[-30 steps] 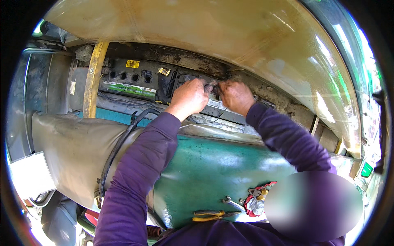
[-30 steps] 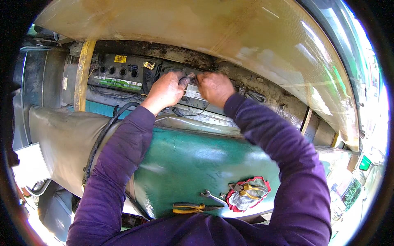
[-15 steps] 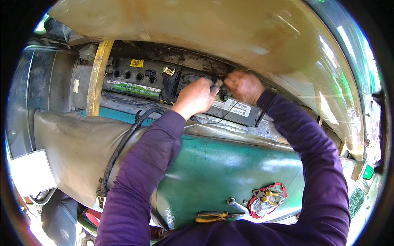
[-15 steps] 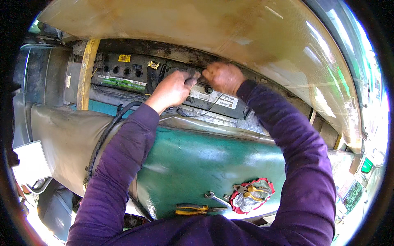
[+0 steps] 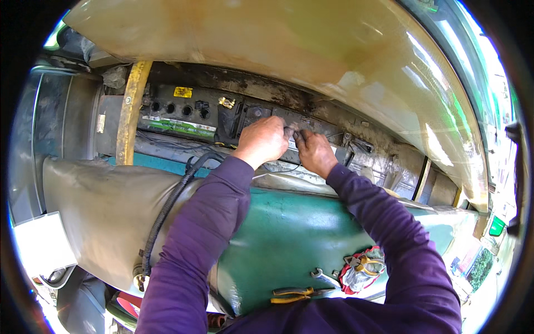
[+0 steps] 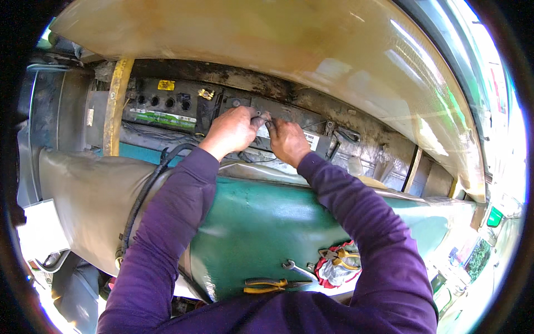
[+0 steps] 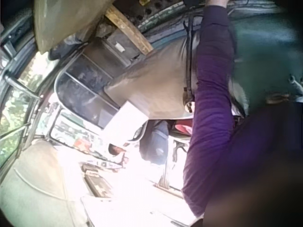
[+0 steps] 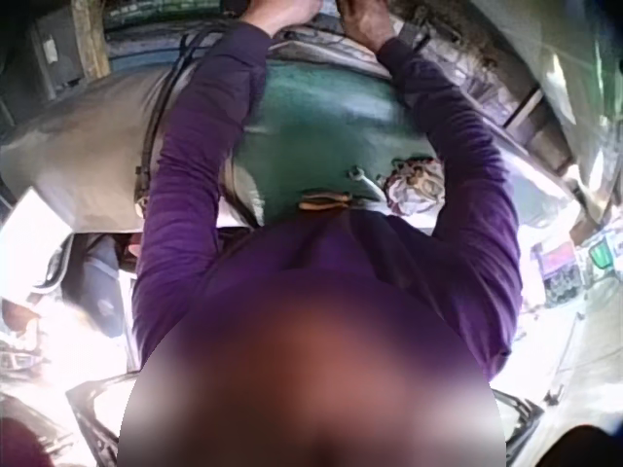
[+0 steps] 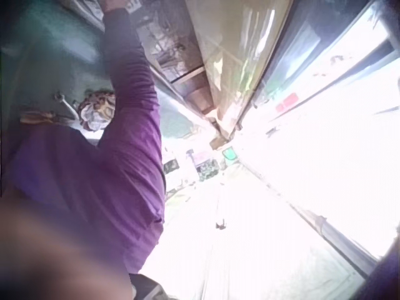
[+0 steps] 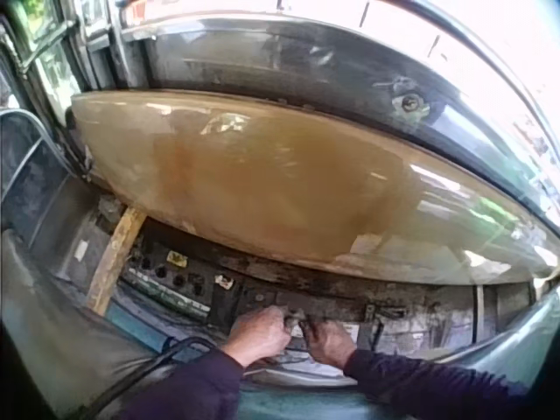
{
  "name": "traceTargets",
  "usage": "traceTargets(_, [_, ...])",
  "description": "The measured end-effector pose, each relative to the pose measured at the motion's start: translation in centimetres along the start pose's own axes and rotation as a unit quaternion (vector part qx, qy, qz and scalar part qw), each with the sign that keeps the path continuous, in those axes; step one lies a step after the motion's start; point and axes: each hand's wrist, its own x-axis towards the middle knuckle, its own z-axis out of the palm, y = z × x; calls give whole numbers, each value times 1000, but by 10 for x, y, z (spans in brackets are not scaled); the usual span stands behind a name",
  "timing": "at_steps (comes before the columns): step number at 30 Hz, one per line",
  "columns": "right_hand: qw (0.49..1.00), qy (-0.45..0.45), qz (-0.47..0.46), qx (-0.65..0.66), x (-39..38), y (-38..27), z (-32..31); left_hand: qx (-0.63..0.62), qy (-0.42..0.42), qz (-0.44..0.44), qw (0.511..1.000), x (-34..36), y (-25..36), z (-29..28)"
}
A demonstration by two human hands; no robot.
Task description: The person works on the electrical system of a vehicle with the hood open, using pliers and a wrench to manipulate wires and components. They repeatedly adjust connections and handle small parts within the engine bay.
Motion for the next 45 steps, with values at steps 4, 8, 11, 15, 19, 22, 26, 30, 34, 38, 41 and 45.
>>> traceTargets(4, [995,22,-70,-63,-9,38,3,-53,0,45,998,1,8,0])
traceTargets(8, [954,108,-229,-164,9,48,-27,-40,-36,64,996,-2,9,-3])
traceTargets(11, [940,179,-237,-168,9,34,-30,-60,-15,90,994,-1,6,-3])
traceTargets(15, [984,40,4,173,2,22,-16,-54,2,88,995,1,2,0])
traceTargets(19, [613,-191,280,714,15,31,-17,-50,4,98,994,1,0,2])
traceTargets(22, [479,-275,284,784,24,29,-16,-68,-9,104,992,1,0,2])
traceTargets(26, [551,-81,180,811,17,13,-6,-149,-5,96,984,5,2,-1])
traceTargets(30, [666,47,144,730,10,-1,-11,-239,11,105,965,6,7,-1])
traceTargets(34, [540,33,234,808,7,-13,-30,-195,34,95,976,4,11,1])
traceTargets(38, [302,-106,338,885,-3,-17,-47,-164,29,99,981,3,11,3])
traceTargets(41, [251,-92,351,897,-3,-17,-46,-145,37,106,983,2,11,6])
traceTargets(45, [788,122,155,583,7,-13,-37,-168,72,124,975,-1,12,2])
